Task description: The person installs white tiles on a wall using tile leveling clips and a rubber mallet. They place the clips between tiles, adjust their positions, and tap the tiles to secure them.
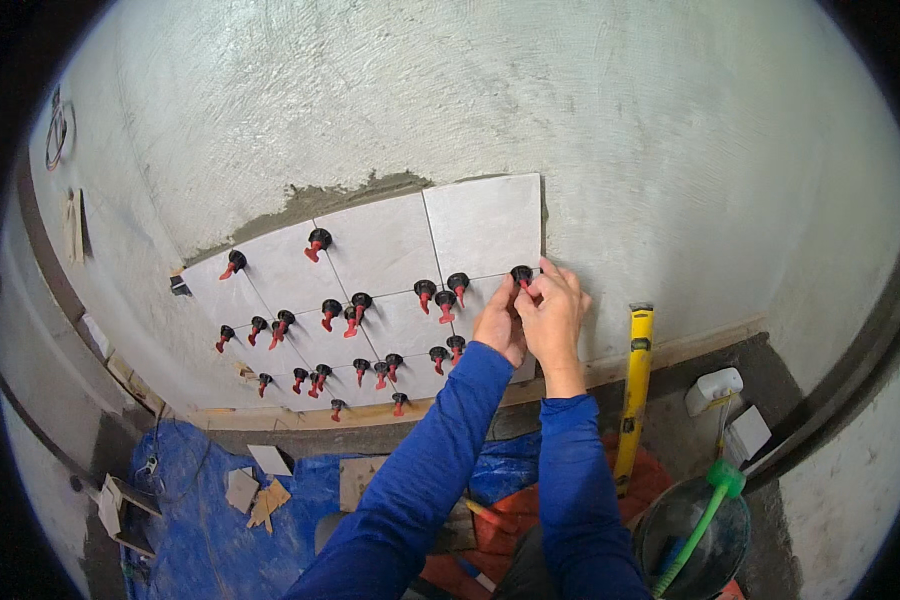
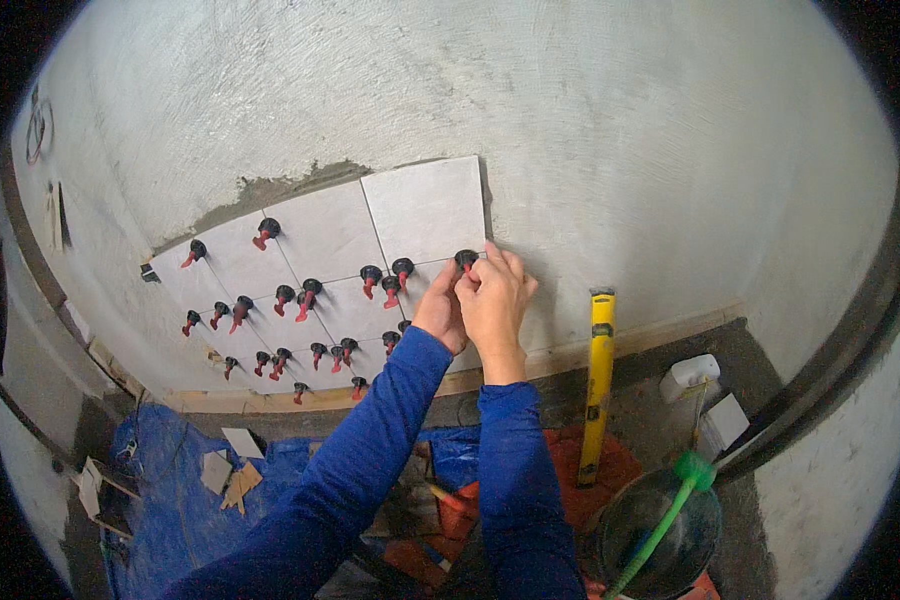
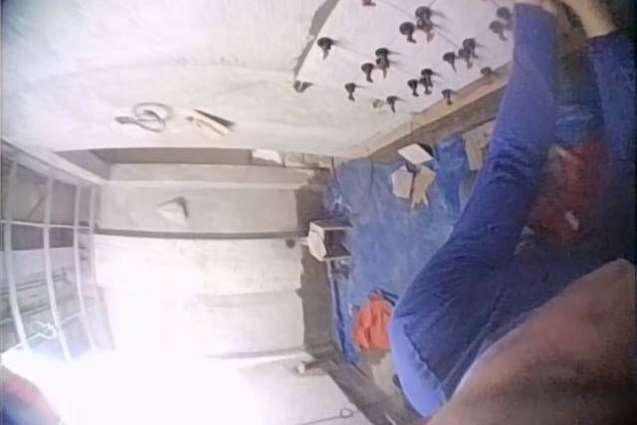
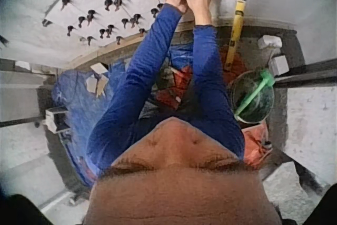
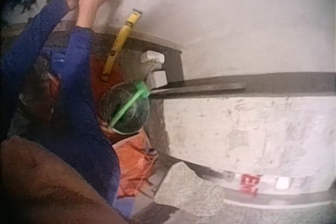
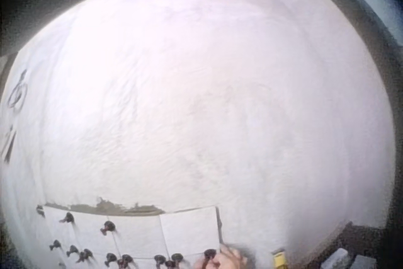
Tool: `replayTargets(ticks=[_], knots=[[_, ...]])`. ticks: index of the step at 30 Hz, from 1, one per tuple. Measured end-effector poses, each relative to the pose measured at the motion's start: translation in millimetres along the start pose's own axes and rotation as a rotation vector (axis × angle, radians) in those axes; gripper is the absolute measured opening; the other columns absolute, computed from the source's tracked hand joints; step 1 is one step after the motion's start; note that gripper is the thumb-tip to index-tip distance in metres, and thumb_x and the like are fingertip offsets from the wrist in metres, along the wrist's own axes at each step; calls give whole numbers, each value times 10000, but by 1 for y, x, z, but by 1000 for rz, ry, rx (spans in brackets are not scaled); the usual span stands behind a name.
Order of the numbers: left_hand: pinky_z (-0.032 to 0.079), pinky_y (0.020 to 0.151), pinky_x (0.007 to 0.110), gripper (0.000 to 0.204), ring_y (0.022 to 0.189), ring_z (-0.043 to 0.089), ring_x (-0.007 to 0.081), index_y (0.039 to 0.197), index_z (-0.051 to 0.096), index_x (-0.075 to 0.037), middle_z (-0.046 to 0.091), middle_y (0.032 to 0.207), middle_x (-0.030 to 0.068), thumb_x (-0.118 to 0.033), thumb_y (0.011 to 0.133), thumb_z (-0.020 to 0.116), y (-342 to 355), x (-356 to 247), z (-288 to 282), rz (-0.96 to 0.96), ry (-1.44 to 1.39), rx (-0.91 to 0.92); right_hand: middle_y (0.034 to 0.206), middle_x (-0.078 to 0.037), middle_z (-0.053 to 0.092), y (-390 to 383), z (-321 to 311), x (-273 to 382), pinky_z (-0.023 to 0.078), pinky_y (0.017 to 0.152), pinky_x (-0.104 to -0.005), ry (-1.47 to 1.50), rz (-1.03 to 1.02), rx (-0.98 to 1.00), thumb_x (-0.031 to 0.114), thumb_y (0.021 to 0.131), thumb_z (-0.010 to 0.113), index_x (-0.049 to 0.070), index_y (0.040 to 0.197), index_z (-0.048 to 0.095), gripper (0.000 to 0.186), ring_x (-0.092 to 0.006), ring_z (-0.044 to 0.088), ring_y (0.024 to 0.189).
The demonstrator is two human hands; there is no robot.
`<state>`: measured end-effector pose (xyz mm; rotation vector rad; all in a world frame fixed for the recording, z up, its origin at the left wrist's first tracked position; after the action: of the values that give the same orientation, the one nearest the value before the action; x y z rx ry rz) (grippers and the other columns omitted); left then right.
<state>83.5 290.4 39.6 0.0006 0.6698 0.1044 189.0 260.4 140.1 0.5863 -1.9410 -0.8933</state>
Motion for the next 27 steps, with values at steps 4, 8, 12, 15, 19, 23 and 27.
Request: replayTargets(ticks=[4, 8, 12, 15, 19, 23, 27], knots=[[539, 975, 431, 423, 1084, 671, 254, 1214, 650, -101, 709, 1157, 92, -448, 1105, 435, 1, 4, 5, -49, -25, 16, 1342, -186, 689, -1, 1, 0, 379, 1011, -546, 42, 1, -12, 134, 804, 735, 52, 786, 656, 115, -336, 580, 1249], [539, 976, 431, 417, 1079, 676, 261, 1206, 658, -96, 713, 1158, 97, -442, 1097, 452, 3, 7, 10, -79, -65, 70, 1344, -192, 688, 0, 1, 0, 375, 1011, -543, 33, -3, -11, 133, 795, 739, 49, 776, 653, 122, -338, 580, 1237], [538, 979, 427, 406, 1078, 675, 259, 1198, 661, -98, 714, 1149, 90, -437, 1090, 466, 4, 6, 12, -59, -88, 93, 1348, -195, 685, 1, 2, -1, 375, 1010, -542, 32, 18, 20, 133, 788, 738, 49, 779, 652, 120, -340, 579, 1233], [537, 978, 425, 399, 1064, 675, 254, 1189, 662, -99, 716, 1127, 82, -435, 1085, 473, 4, 6, 13, -39, -94, 83, 1353, -196, 683, 0, 0, -1, 382, 1024, -531, 38, 17, 19, 120, 786, 723, 42, 794, 658, 102, -347, 590, 1209], [539, 968, 422, 388, 1044, 677, 250, 1155, 669, -103, 717, 1092, 75, -434, 1080, 482, 4, 3, 15, -3, -80, 84, 1357, -203, 678, 1, 0, -1, 388, 1040, -512, 48, 7, 20, 120, 788, 722, 36, 815, 671, 102, -350, 595, 1205], [556, 920, 410, 334, 1007, 680, 242, 1108, 665, -91, 713, 1064, 77, -394, 1075, 527, 5, 5, 12, -18, -98, 76, 1322, -208, 697, 1, -1, 2, 401, 964, -526, 33, -29, -22, 125, 764, 738, 43, 793, 668, 111, -344, 605, 1189], [568, 873, 401, 318, 960, 690, 239, 1086, 676, -80, 720, 1031, 86, -375, 1065, 556, 10, 6, 10, -38, -104, 74, 1323, -203, 697, 0, 1, 3, 405, 966, -522, -4, -24, -2, 134, 774, 741, 43, 801, 683, 111, -335, 600, 1197]])
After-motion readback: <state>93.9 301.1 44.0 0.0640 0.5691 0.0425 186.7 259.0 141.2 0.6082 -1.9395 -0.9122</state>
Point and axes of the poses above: each hand's wrist, its own y-axis towards the middle knuckle, its own z-axis out of the palm, x = y × z, the point moved 10 cm from there along y, towards the middle knuckle
